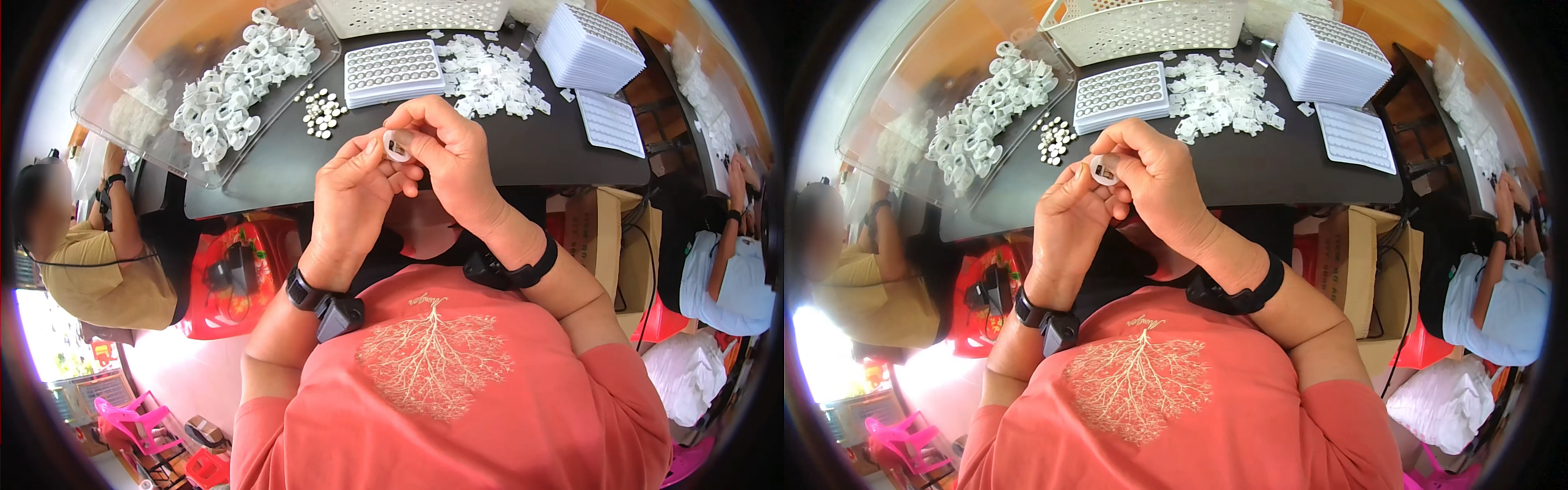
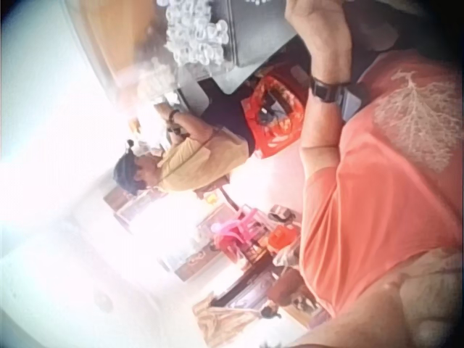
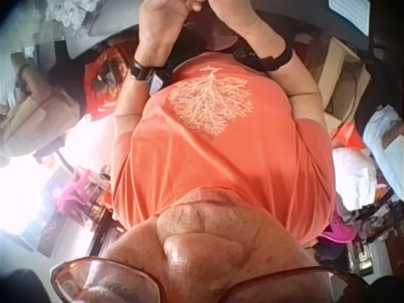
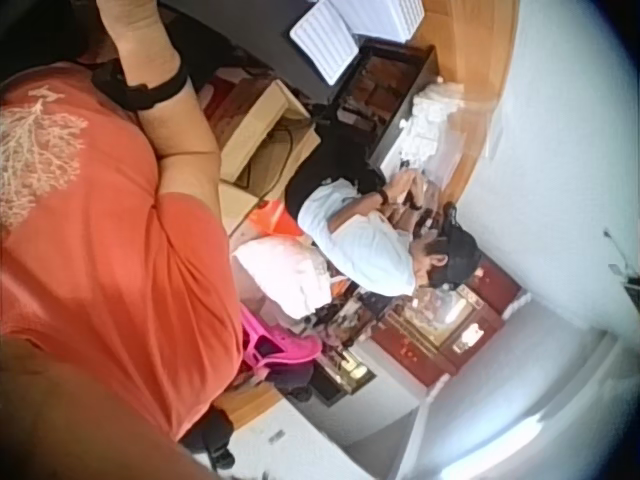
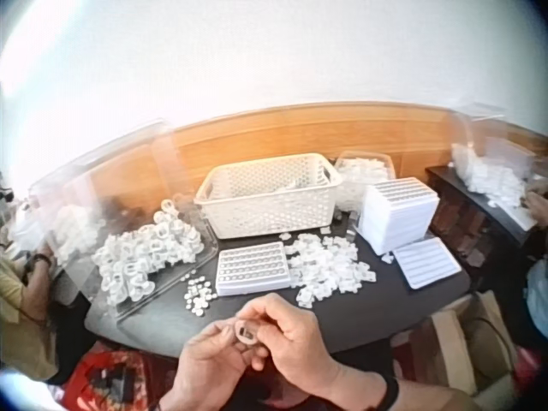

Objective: Assembling small white plastic components into a larger circular housing at a workbench.

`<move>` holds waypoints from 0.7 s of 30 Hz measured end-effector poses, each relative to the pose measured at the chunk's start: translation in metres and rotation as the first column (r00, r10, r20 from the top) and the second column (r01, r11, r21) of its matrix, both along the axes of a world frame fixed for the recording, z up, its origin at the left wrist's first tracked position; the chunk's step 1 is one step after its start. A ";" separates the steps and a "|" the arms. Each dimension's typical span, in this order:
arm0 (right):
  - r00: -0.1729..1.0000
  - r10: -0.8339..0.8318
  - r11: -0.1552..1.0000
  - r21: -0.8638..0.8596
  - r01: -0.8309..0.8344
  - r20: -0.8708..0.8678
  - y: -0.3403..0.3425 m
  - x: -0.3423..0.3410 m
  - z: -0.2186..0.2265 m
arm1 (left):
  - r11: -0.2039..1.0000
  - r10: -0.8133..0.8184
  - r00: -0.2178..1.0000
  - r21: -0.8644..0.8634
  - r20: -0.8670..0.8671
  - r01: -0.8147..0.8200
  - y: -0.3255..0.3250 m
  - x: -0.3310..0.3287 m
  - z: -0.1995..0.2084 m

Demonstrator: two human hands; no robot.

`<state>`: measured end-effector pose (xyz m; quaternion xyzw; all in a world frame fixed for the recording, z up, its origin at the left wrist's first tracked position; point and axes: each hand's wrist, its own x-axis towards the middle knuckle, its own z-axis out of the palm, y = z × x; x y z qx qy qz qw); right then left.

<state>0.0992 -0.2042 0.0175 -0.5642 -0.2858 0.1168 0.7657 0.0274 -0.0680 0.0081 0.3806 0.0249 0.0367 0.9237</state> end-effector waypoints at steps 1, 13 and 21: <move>0.998 0.013 1.000 0.012 -0.012 -0.059 -0.004 0.002 -0.001 | 1.000 -0.012 1.000 -0.007 -0.001 0.012 -0.001 0.001 0.000; 0.326 -0.067 0.478 -0.257 0.840 0.943 -0.060 0.042 -0.019 | 0.999 0.035 0.999 0.027 -0.015 -0.034 0.010 0.012 -0.001; 0.308 -0.177 0.570 -0.157 0.806 0.935 -0.051 0.046 -0.012 | 0.996 0.046 0.998 0.078 -0.036 -0.043 0.017 0.010 -0.004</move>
